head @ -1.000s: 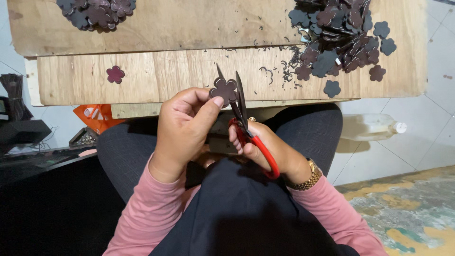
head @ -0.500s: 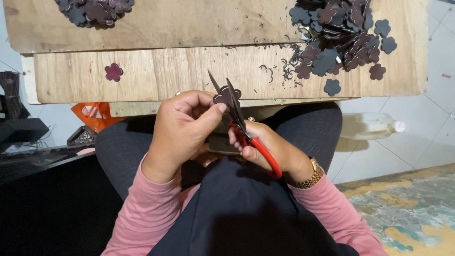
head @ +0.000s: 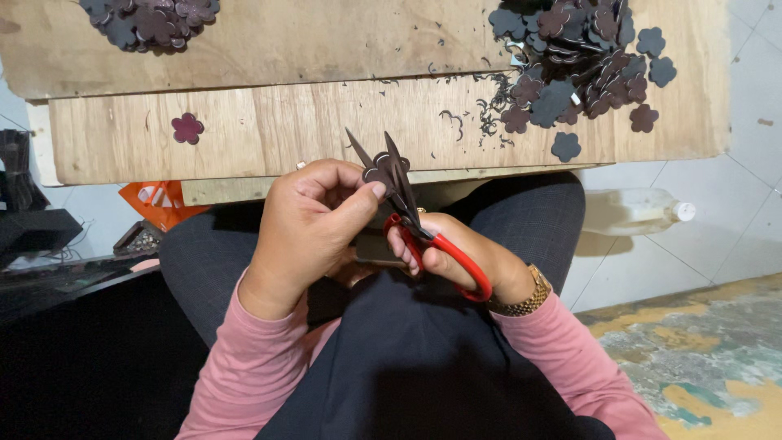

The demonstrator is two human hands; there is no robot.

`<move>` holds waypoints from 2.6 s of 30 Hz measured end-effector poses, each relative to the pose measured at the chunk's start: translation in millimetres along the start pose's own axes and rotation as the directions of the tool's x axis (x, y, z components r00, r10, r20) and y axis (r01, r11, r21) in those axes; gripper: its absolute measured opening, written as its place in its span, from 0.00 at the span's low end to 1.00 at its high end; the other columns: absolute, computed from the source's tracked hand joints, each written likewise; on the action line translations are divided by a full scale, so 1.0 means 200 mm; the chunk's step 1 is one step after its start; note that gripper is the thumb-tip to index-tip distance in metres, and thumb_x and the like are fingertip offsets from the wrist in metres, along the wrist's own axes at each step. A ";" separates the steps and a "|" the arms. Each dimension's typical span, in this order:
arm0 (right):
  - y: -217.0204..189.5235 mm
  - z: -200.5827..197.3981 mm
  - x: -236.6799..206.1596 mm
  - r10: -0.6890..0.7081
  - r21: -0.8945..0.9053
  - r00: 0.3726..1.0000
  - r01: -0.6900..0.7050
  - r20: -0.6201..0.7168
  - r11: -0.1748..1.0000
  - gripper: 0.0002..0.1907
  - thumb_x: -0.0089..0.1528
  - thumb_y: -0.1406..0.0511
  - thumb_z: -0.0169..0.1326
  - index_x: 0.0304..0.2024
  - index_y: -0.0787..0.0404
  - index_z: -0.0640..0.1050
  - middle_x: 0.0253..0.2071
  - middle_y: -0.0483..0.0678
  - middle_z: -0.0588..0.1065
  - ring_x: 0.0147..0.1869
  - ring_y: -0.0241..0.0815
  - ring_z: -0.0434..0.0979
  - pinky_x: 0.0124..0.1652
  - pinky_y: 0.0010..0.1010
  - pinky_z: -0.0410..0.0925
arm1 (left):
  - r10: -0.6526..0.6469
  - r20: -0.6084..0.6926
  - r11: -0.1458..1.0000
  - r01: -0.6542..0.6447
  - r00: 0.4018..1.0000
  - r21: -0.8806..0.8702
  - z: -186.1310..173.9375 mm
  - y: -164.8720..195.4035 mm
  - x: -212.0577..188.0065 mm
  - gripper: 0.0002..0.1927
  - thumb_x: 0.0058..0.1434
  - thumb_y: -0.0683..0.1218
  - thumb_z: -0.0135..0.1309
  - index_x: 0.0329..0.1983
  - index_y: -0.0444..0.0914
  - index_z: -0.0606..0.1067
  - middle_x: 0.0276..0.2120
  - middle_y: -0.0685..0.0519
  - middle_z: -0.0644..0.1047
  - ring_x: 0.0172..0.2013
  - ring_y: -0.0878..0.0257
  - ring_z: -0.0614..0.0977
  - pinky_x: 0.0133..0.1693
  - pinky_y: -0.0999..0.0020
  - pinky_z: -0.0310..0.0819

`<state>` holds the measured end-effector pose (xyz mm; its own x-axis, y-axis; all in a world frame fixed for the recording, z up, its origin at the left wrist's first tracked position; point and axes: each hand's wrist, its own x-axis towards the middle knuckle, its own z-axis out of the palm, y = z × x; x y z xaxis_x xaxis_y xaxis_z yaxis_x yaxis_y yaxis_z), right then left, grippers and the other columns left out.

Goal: The person sits on the floor and uses red-handled scissors to trim excess material from the edges of small flower-shaped leather pieces, one piece at a time, placing trimmed pieces into piles on the wooden bench. They occasionally set the scissors down to reposition pieces and resume trimming.

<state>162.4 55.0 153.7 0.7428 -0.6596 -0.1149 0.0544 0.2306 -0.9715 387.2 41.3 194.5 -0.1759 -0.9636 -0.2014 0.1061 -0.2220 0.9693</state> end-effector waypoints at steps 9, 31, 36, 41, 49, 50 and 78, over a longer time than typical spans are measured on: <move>-0.02 -0.01 0.00 -0.002 -0.026 1.000 0.003 0.008 1.000 0.43 0.60 0.30 0.49 0.42 0.63 0.70 0.35 0.41 0.68 0.38 0.31 0.68 0.40 0.23 0.69 | 0.010 -0.010 1.000 -0.010 1.000 0.021 0.01 0.00 0.00 0.04 0.64 0.39 0.60 0.35 0.31 0.78 0.28 0.57 0.79 0.27 0.76 0.76 0.28 0.81 0.69; 0.01 -0.02 -0.01 -0.018 -0.037 1.000 0.018 -0.007 0.999 0.42 0.59 0.29 0.50 0.39 0.61 0.70 0.33 0.40 0.67 0.36 0.29 0.67 0.38 0.22 0.67 | 0.034 -0.028 0.996 -0.032 0.999 0.085 0.03 0.00 0.00 0.05 0.64 0.40 0.61 0.36 0.32 0.79 0.27 0.57 0.78 0.27 0.76 0.75 0.28 0.81 0.68; 0.01 -0.01 0.01 -0.037 -0.053 0.999 0.036 -0.015 0.998 0.41 0.59 0.30 0.50 0.40 0.61 0.70 0.33 0.40 0.67 0.36 0.29 0.67 0.37 0.21 0.67 | 0.026 -0.018 0.996 -0.024 1.000 0.088 0.03 0.00 0.01 0.05 0.64 0.40 0.60 0.35 0.32 0.79 0.26 0.58 0.79 0.26 0.76 0.76 0.28 0.81 0.70; 0.02 -0.01 0.00 -0.051 -0.066 0.998 0.048 -0.039 0.997 0.40 0.61 0.30 0.48 0.39 0.61 0.70 0.32 0.40 0.67 0.35 0.29 0.67 0.36 0.21 0.67 | 0.043 -0.024 0.997 -0.041 0.999 0.071 0.05 0.01 0.01 0.05 0.65 0.40 0.60 0.35 0.32 0.79 0.27 0.58 0.79 0.27 0.76 0.76 0.29 0.81 0.69; 0.05 0.00 0.03 -0.103 -0.101 0.992 0.096 -0.067 0.990 0.40 0.61 0.31 0.48 0.40 0.61 0.70 0.32 0.40 0.67 0.34 0.29 0.65 0.34 0.21 0.64 | 0.320 -0.007 0.903 -0.303 0.947 0.305 0.04 0.03 0.02 0.03 0.61 0.39 0.60 0.34 0.32 0.79 0.38 0.53 0.79 0.37 0.73 0.79 0.37 0.80 0.73; 0.06 0.00 0.03 -0.119 -0.122 0.990 0.109 -0.073 0.987 0.40 0.61 0.31 0.48 0.41 0.62 0.70 0.33 0.39 0.67 0.35 0.29 0.65 0.34 0.21 0.65 | 0.278 -0.020 0.918 -0.260 0.960 0.299 0.04 0.03 0.02 0.04 0.61 0.39 0.61 0.35 0.32 0.80 0.39 0.53 0.79 0.34 0.74 0.78 0.34 0.80 0.71; 0.09 0.07 0.07 -0.118 -0.135 0.986 0.102 -0.116 0.986 0.39 0.63 0.33 0.49 0.46 0.62 0.71 0.39 0.42 0.68 0.41 0.31 0.67 0.41 0.22 0.66 | 0.207 -0.071 0.974 -0.199 0.976 0.105 -0.07 0.02 0.00 0.04 0.65 0.39 0.60 0.40 0.32 0.81 0.46 0.53 0.77 0.35 0.73 0.77 0.34 0.80 0.71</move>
<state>183.7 59.3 138.4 0.6486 -0.7608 -0.0227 0.0392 0.0631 -0.9972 402.2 38.6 195.5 -0.0804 -0.9967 -0.0057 0.0354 -0.0086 0.9993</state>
